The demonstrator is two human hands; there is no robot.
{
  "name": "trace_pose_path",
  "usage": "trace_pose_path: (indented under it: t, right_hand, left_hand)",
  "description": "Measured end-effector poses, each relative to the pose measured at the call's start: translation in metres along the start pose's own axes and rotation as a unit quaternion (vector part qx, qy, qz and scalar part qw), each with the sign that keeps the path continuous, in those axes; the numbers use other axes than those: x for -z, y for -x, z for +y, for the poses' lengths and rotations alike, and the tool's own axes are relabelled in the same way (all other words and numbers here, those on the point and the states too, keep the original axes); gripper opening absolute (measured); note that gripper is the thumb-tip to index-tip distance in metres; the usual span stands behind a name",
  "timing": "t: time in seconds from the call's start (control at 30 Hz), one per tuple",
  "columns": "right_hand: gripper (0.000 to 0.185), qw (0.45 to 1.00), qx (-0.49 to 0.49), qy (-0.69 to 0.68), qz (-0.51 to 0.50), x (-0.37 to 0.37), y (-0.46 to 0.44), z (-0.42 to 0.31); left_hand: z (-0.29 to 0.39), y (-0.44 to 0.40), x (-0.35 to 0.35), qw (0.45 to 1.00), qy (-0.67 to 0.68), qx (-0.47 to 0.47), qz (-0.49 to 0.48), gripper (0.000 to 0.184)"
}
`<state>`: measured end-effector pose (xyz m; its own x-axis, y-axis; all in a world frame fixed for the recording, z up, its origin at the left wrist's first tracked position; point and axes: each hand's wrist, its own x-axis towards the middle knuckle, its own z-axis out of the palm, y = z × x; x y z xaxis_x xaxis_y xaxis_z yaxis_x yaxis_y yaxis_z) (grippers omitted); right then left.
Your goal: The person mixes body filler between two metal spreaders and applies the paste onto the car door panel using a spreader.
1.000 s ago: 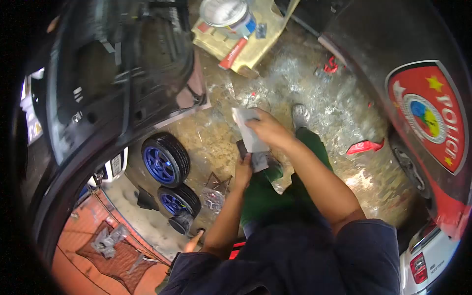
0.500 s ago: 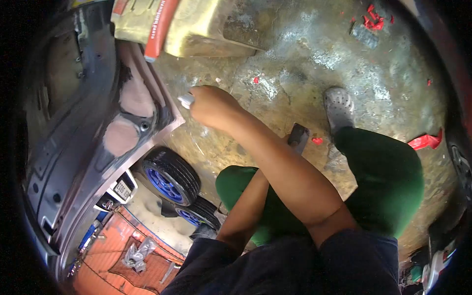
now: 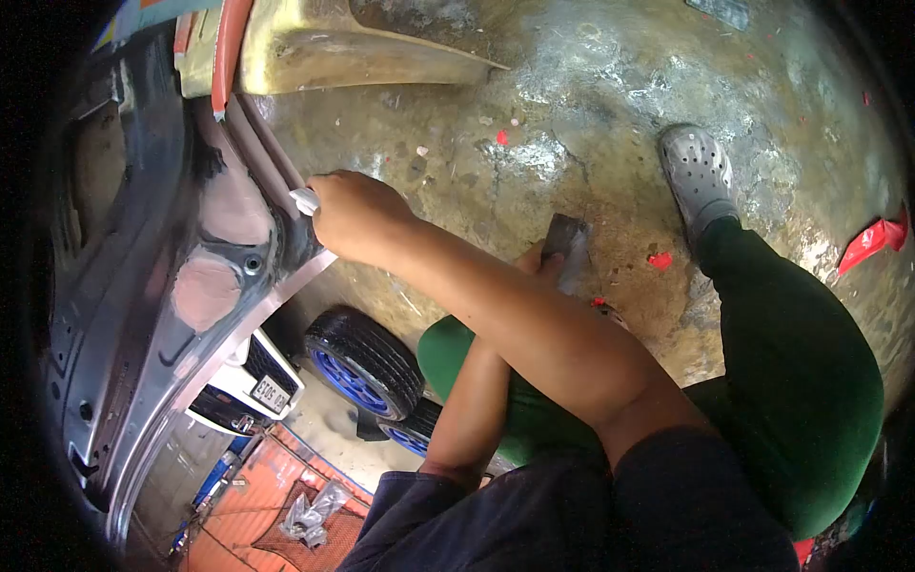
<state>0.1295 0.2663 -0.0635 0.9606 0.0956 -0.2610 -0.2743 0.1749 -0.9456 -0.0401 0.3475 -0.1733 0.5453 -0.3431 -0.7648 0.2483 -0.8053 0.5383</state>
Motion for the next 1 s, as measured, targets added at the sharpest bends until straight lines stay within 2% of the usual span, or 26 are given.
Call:
trace_pose_path:
  t: [0.07,0.13,0.2,0.23,0.3,0.37,0.43,0.47,0.5,0.53,0.57,0.6,0.63,0.7,0.73,0.83,0.93,1.0]
  right_hand:
    - [0.038,1.0,-0.012,-0.004,-0.001,0.01,0.006,-0.004]
    - [0.038,0.999,-0.038,-0.026,-0.011,0.038,0.02,-0.011]
    - [0.031,0.999,-0.014,-0.025,0.032,0.051,0.025,-0.003]
    - [0.028,0.998,-0.002,-0.026,0.052,0.059,0.027,0.001]
    - [0.029,0.998,-0.001,-0.011,0.064,0.078,0.031,0.005]
    - [0.03,0.998,-0.015,-0.018,0.061,0.097,0.036,0.006]
    - [0.031,0.997,-0.041,-0.043,0.039,0.115,0.041,0.004]
    - [0.031,0.996,-0.086,-0.023,0.003,0.124,0.043,0.002]
    - [0.031,0.999,-0.032,0.004,0.021,0.125,0.045,0.009]
    - [0.031,0.998,0.027,0.035,0.036,0.122,0.046,0.022]
    - [0.031,0.993,0.089,0.07,0.046,0.124,0.045,0.023]
    - [0.035,0.997,0.042,0.063,-0.005,0.125,0.052,0.007]
    - [0.037,0.991,0.087,0.098,-0.017,0.123,0.056,-0.006]
    - [0.041,0.967,0.183,0.169,-0.049,0.114,0.062,-0.026]
    - [0.05,0.954,0.221,0.189,-0.071,0.108,0.065,-0.043]
    - [0.058,0.902,0.282,0.296,-0.138,0.095,0.084,-0.091]
    - [0.069,0.848,0.324,0.372,-0.194,0.083,0.114,-0.122]
    - [0.074,0.822,0.302,0.446,-0.184,0.088,0.127,-0.119]
  left_hand:
    - [0.028,0.004,0.011,0.994,-0.056,0.082,-0.038,0.038]
    - [0.01,0.002,0.0,0.997,0.035,0.046,-0.044,0.04]
    - [0.0,0.006,-0.006,0.998,0.058,-0.035,-0.01,0.04]
    - [-0.002,0.009,-0.007,0.994,0.034,-0.101,0.024,0.04]
    - [0.001,0.012,-0.006,0.991,-0.04,-0.121,0.047,0.038]
    - [0.02,0.01,0.004,0.99,-0.135,-0.031,0.024,0.036]
    - [0.021,0.008,0.015,0.996,-0.043,0.057,0.053,0.037]
    - [0.024,0.01,0.029,0.993,-0.007,0.103,0.064,0.039]
    - [0.028,0.015,0.044,0.986,0.034,0.146,0.075,0.041]
    - [0.021,0.022,0.056,0.974,0.119,0.111,0.158,0.041]
    - [0.024,0.026,0.066,0.937,0.248,0.069,0.236,0.042]
    - [0.027,0.031,0.076,0.882,0.363,0.007,0.302,0.043]
    - [0.044,0.037,0.089,0.784,0.506,-0.061,0.353,0.045]
    - [0.064,0.059,0.121,0.723,0.63,-0.105,0.265,0.046]
    - [0.073,0.065,0.131,0.69,0.661,-0.14,0.26,0.042]
    - [0.087,0.073,0.153,0.64,0.711,-0.184,0.225,0.042]
    - [0.114,0.089,0.159,0.605,0.724,-0.203,0.263,0.034]
    - [0.134,0.104,0.158,0.604,0.715,-0.207,0.286,0.03]
